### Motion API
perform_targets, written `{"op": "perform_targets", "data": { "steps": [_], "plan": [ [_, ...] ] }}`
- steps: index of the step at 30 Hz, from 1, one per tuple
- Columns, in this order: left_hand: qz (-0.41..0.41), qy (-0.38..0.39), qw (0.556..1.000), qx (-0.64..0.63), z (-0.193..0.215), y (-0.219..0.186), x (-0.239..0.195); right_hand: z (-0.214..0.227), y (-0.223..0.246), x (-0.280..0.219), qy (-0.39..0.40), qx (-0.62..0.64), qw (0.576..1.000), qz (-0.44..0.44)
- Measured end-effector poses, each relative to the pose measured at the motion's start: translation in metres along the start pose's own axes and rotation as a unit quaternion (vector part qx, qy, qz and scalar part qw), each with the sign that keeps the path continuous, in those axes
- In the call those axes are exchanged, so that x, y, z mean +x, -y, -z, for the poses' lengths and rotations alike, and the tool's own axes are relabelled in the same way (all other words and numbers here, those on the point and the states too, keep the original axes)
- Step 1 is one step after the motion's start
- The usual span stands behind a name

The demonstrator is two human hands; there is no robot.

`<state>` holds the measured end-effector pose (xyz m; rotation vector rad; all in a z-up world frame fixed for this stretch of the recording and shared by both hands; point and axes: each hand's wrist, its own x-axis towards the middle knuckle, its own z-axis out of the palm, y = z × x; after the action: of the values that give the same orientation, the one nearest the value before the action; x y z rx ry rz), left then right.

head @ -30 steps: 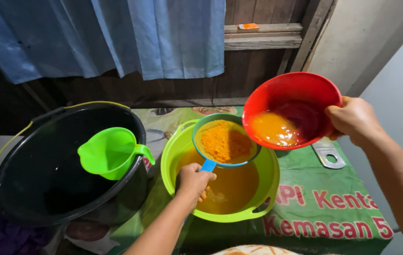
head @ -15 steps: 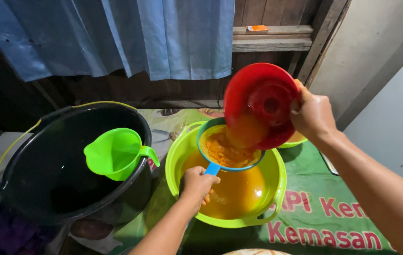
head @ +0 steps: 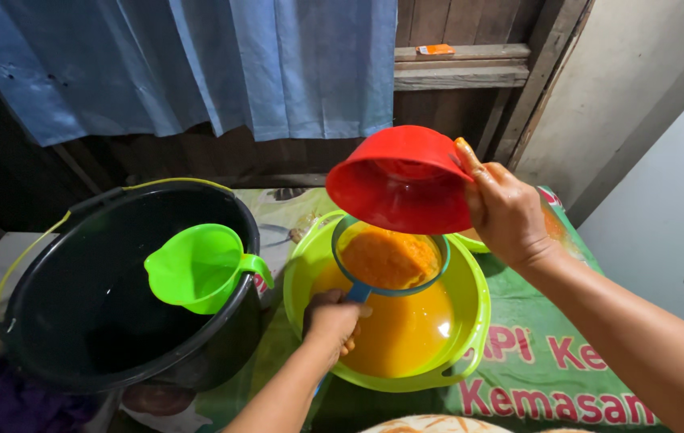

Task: The person strains an orange puree through a sieve into a green basin, repeatedly pressing the pulp with their hand to extract liquid. They periodically add water from a green scoop to aid the process and transfer the remaining pulp into a red bowl.

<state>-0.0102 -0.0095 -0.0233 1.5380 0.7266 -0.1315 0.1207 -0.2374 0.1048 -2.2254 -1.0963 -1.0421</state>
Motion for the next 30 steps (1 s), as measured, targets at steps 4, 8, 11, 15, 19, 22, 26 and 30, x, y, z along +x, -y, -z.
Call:
{"op": "perform_targets", "data": {
  "steps": [4,8,11,15,19,22,26,30],
  "plan": [
    [-0.009,0.004,1.0,-0.011,0.0,0.0,0.0,-0.004,-0.005,-0.009,-0.016,-0.001,1.0,-0.011],
    [-0.017,0.001,1.0,-0.008,-0.001,-0.005,-0.004,-0.016,-0.025,-0.02,-0.08,0.031,0.988,-0.127],
    [-0.026,0.004,1.0,-0.006,-0.003,-0.006,-0.01,-0.023,-0.048,-0.038,-0.122,0.166,0.907,-0.367],
    [-0.021,0.006,1.0,0.009,-0.008,-0.006,-0.014,-0.02,-0.09,-0.073,-0.121,0.339,0.665,-0.654],
    [-0.014,0.012,1.0,-0.004,-0.014,-0.004,-0.015,-0.006,-0.121,-0.128,-0.175,0.385,0.588,-0.689],
    [-0.016,0.007,1.0,0.006,-0.016,-0.001,-0.015,0.004,-0.134,-0.168,-0.247,0.302,0.523,-0.758],
    [-0.017,0.003,1.0,0.005,-0.015,0.001,-0.014,0.008,-0.134,-0.227,-0.27,0.239,0.462,-0.81],
    [-0.019,0.001,1.0,0.005,-0.015,0.001,-0.013,-0.01,-0.128,-0.286,-0.255,0.232,0.402,-0.848]
  ]
}}
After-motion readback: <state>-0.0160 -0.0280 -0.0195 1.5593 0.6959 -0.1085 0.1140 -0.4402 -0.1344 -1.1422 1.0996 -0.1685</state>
